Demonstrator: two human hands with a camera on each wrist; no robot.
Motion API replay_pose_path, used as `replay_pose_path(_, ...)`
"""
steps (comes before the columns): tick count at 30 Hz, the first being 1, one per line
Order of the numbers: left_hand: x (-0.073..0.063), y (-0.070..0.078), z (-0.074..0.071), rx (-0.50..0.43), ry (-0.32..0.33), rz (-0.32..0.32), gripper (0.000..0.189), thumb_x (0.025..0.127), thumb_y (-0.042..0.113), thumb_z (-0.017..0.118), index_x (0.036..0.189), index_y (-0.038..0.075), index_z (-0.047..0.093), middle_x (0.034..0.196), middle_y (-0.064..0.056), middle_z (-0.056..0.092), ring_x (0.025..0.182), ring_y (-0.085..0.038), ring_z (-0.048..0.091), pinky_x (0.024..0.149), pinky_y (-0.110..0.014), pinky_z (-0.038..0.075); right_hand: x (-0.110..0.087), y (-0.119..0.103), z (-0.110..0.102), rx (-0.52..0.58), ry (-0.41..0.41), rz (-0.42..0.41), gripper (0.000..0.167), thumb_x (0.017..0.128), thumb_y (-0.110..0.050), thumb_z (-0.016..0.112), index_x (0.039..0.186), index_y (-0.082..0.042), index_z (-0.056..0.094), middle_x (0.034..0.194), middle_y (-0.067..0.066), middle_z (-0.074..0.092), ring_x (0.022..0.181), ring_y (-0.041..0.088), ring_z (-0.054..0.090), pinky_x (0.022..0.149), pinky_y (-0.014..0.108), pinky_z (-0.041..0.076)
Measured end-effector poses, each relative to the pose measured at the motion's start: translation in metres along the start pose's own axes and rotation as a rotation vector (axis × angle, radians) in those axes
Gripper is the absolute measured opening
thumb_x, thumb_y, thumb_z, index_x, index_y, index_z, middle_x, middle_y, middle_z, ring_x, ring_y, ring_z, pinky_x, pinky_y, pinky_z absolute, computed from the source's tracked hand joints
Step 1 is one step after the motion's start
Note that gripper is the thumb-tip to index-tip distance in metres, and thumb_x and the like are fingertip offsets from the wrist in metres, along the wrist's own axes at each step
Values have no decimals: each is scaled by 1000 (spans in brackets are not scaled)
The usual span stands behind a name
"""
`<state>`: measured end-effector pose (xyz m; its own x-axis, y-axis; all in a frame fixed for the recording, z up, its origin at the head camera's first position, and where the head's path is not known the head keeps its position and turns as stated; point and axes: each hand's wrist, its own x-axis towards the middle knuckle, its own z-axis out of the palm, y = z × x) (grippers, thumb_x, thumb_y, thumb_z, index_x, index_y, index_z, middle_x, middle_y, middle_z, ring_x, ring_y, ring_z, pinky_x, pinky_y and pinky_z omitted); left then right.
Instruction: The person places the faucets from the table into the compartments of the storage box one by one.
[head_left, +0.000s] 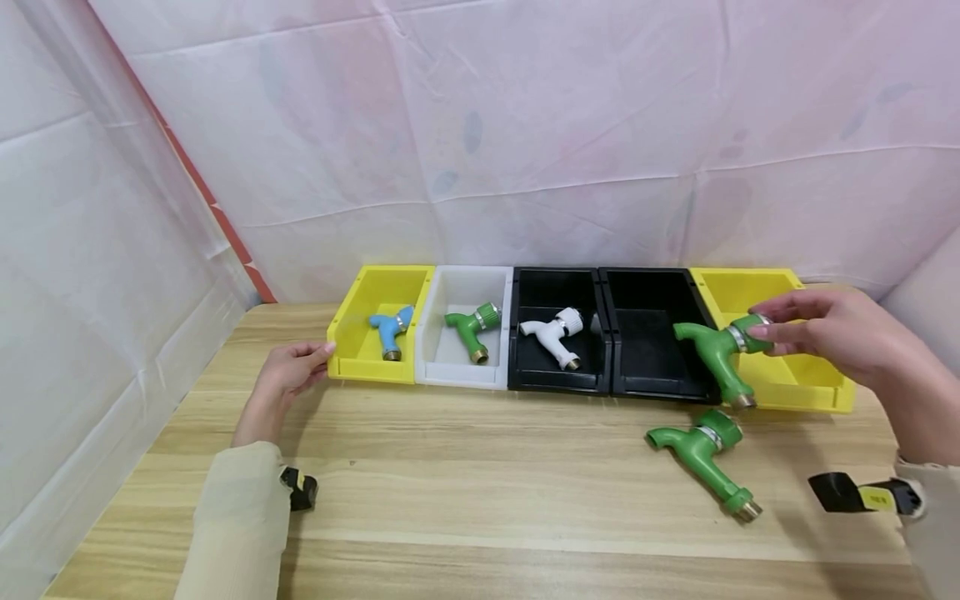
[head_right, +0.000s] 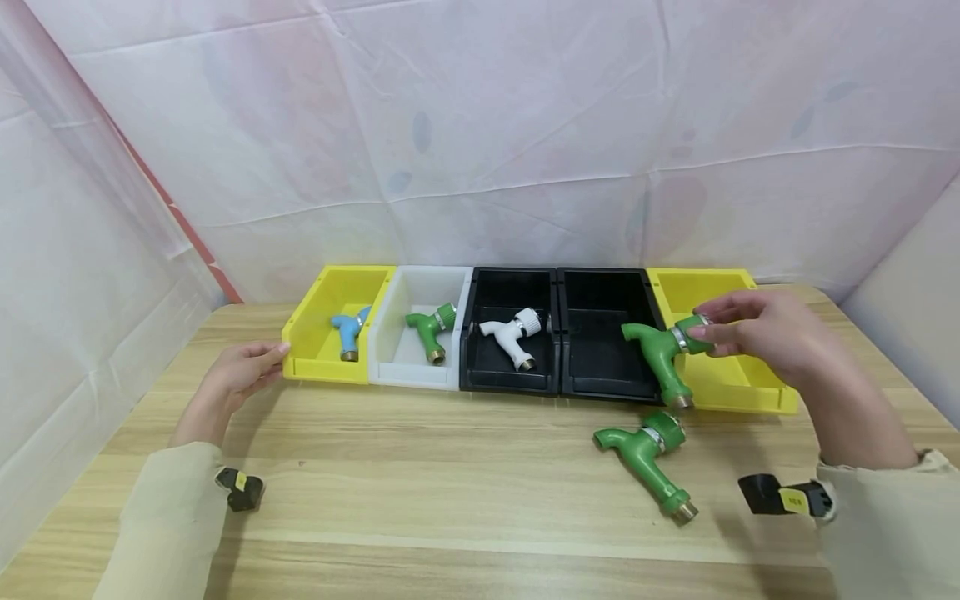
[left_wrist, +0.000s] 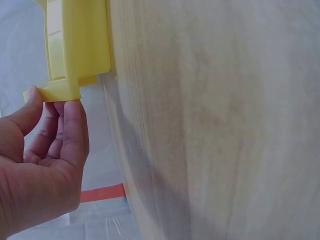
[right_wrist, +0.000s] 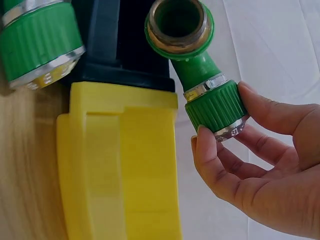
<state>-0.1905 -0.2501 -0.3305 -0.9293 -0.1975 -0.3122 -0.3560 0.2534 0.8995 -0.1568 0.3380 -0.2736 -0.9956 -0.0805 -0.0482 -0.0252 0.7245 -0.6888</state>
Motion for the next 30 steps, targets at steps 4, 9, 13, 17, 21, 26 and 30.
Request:
replay_pose_path(4, 1, -1, 0, 8, 0, 1, 44, 91, 23, 56, 119, -10, 50, 80, 3, 54, 67, -4, 54, 69, -20, 51, 9, -7, -1, -18, -23, 32, 54, 90, -28, 59, 124, 12, 44, 100, 8, 55, 70, 12, 60, 63, 19, 49)
replay_pose_path(9, 1, -1, 0, 13, -9, 12, 43, 92, 23, 55, 118, -10, 50, 79, 3, 54, 68, -4, 54, 70, -20, 51, 19, -16, -2, -11, -71, 60, 61, 89, -36, 58, 127, 9, 42, 101, 2, 60, 75, 10, 61, 64, 18, 47)
replay_pose_path(13, 2, -1, 0, 13, -4, 10, 43, 91, 23, 55, 119, -10, 50, 77, 4, 55, 66, -4, 55, 69, -20, 51, 26, -21, 5, 61, -61, 46, 61, 89, -33, 60, 126, 11, 41, 96, -4, 61, 75, 8, 61, 65, 20, 50)
replay_pose_path(17, 2, 0, 1, 7, 3, -4, 44, 91, 23, 56, 120, -10, 50, 75, 5, 55, 65, -3, 55, 68, -20, 51, 31, -24, 11, 156, -49, 20, 56, 88, -23, 61, 124, 15, 40, 88, -10, 59, 72, 6, 61, 66, 23, 52)
replay_pose_path(21, 2, 0, 1, 0, 4, -11, 42, 91, 23, 56, 118, -9, 51, 75, 5, 55, 65, -3, 55, 68, -20, 51, 35, -27, 15, 181, -40, 34, 56, 87, -21, 63, 124, 15, 41, 87, -10, 60, 72, 7, 60, 66, 24, 53)
replay_pose_path(26, 3, -1, 0, 1, 6, -15, 41, 91, 23, 57, 117, -8, 52, 76, 5, 55, 65, -4, 55, 70, -21, 51, 40, -31, 20, 219, -6, 60, 54, 87, -21, 64, 122, 14, 42, 84, -10, 61, 70, 9, 59, 66, 26, 53)
replay_pose_path(30, 3, -1, 0, -1, 4, -16, 40, 91, 24, 57, 116, -7, 52, 77, 4, 55, 66, -4, 55, 70, -21, 51, 45, -34, 24, 229, 27, 81, 52, 86, -19, 64, 121, 13, 43, 84, -11, 58, 67, 9, 59, 64, 26, 53)
